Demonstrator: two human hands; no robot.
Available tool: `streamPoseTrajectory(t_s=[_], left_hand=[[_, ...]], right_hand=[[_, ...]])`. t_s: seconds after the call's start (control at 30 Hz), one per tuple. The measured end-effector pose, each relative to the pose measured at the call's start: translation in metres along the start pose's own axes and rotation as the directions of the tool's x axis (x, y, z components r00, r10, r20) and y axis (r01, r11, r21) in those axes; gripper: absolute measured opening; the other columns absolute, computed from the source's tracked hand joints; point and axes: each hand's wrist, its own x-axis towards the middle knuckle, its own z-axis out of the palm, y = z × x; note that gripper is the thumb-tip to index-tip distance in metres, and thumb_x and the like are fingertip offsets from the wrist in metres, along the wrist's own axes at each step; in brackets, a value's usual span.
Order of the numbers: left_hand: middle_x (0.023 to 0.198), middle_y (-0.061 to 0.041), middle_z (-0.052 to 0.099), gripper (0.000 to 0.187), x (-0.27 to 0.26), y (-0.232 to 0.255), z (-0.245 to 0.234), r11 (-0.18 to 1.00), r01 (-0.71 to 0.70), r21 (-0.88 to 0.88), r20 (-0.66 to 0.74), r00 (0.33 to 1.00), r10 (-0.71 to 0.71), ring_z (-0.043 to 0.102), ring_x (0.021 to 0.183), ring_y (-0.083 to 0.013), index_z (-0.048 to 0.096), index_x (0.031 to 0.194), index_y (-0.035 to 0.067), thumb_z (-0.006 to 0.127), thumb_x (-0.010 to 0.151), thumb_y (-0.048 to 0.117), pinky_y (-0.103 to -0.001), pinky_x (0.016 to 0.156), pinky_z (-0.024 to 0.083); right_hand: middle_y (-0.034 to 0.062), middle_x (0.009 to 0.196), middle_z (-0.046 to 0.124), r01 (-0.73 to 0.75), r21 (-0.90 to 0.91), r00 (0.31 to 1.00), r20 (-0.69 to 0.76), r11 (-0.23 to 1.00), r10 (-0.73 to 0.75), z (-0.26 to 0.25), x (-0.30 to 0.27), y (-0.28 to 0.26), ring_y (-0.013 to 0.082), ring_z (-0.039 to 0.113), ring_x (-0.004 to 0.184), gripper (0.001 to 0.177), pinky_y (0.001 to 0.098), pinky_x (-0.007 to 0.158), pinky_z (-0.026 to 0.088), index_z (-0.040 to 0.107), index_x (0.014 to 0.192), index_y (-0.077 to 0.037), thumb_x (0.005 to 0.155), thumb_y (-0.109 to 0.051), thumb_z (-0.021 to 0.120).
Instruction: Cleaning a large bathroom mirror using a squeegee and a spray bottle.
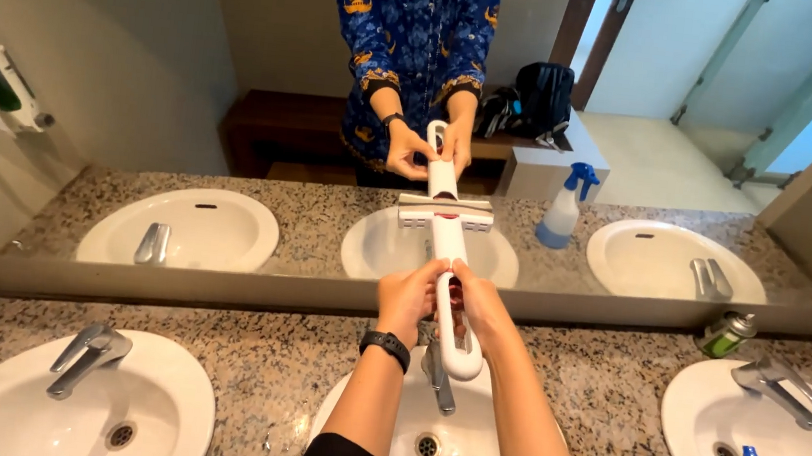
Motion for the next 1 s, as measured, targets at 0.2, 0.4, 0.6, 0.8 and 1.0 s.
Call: streamPoseTrajectory(t_s=[0.2, 0.4, 0.6, 0.8, 1.0], left_hand=[[0.085, -0.013, 0.075, 0.029, 0.001, -0.018, -0.013, 1.0, 0.024, 0.009, -0.021, 1.0, -0.024, 0.074, 0.068, -0.0192, 0.073, 0.093, -0.01, 0.079, 0.083, 0.016, -0.03, 0.061, 0.061], [0.084, -0.014, 0.074, 0.031, 0.0, -0.037, -0.027, 0.998, 0.047, 0.041, -0.027, 0.999, -0.046, 0.072, 0.065, -0.0203, 0.073, 0.094, -0.011, 0.078, 0.084, 0.018, -0.031, 0.058, 0.058], [0.084, -0.013, 0.075, 0.028, 0.002, -0.054, -0.036, 0.997, 0.074, 0.001, -0.041, 0.996, -0.074, 0.074, 0.066, -0.0197, 0.073, 0.095, -0.01, 0.076, 0.084, 0.016, -0.031, 0.061, 0.061], [0.084, -0.014, 0.075, 0.028, 0.009, -0.073, -0.047, 0.994, 0.111, -0.004, -0.072, 0.991, -0.111, 0.073, 0.066, -0.0209, 0.073, 0.095, -0.01, 0.076, 0.085, 0.015, -0.032, 0.059, 0.061], [0.084, -0.014, 0.076, 0.028, 0.01, -0.084, -0.054, 0.986, 0.165, 0.002, -0.129, 0.978, -0.164, 0.075, 0.067, -0.0212, 0.073, 0.095, -0.01, 0.077, 0.084, 0.016, -0.032, 0.062, 0.063]], right_hand=[[0.0111, 0.068, 0.062, -0.051, 0.006, 0.999, 0.01, 0.999, 0.051, 0.005, -0.009, 0.015, 0.0217, 0.058, 0.048, 0.054, 0.036, 0.037, 0.045, 0.064, 0.091, -0.001, 0.101, -0.05, 0.044], [0.0102, 0.067, 0.058, -0.083, 0.073, 0.996, 0.022, 0.994, 0.082, 0.003, -0.003, 0.043, 0.023, 0.055, 0.044, 0.056, 0.0374, 0.036, 0.048, 0.061, 0.088, 0.001, 0.102, -0.051, 0.046], [0.0119, 0.066, 0.061, -0.132, 0.029, 0.991, -0.007, 0.991, 0.132, 0.004, -0.004, 0.055, 0.0246, 0.059, 0.044, 0.054, 0.0373, 0.036, 0.047, 0.063, 0.087, -0.001, 0.101, -0.05, 0.045], [0.012, 0.063, 0.06, -0.12, 0.054, 0.993, 0.004, 0.991, 0.12, 0.001, 0.006, 0.082, 0.0246, 0.058, 0.043, 0.054, 0.0379, 0.036, 0.047, 0.062, 0.086, 0.001, 0.102, -0.048, 0.046], [0.0119, 0.063, 0.06, -0.197, 0.049, 0.98, -0.014, 0.979, 0.198, 0.001, 0.009, 0.094, 0.0238, 0.057, 0.043, 0.055, 0.0383, 0.036, 0.048, 0.062, 0.086, 0.001, 0.101, -0.049, 0.046]])
